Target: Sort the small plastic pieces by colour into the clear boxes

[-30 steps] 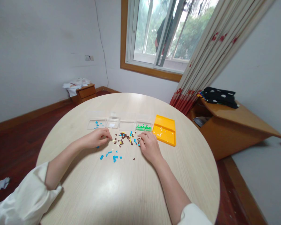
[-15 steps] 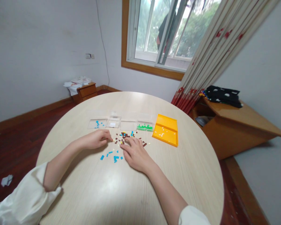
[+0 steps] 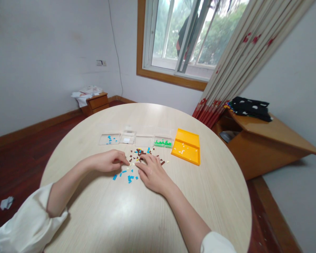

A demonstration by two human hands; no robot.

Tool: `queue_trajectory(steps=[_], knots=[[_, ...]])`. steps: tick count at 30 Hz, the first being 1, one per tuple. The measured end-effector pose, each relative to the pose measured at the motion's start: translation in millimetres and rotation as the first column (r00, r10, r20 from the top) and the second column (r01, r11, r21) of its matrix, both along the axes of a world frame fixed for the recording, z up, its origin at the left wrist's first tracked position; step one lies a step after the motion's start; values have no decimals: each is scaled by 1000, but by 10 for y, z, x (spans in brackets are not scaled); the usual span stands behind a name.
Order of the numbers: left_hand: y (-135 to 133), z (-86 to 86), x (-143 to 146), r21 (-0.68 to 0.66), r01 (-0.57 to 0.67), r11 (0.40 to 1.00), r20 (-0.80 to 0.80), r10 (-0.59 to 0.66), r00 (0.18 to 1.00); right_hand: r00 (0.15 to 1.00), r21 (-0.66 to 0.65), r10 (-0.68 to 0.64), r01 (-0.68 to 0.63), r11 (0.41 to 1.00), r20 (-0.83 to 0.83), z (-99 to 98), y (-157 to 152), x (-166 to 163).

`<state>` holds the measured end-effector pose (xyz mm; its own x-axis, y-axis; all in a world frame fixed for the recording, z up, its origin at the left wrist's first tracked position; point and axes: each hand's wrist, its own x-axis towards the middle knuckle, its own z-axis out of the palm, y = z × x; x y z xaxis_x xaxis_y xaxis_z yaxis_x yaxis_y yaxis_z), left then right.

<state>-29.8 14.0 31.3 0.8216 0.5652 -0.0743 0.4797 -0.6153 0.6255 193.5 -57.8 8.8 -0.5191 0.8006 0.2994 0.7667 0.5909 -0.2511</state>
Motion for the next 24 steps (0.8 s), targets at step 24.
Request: queue_trajectory(steps=[24], knots=[[73,-67,-15,209,-137,968,-14,143,990,996,-49,70,-68,996,54,128,-59,-81]])
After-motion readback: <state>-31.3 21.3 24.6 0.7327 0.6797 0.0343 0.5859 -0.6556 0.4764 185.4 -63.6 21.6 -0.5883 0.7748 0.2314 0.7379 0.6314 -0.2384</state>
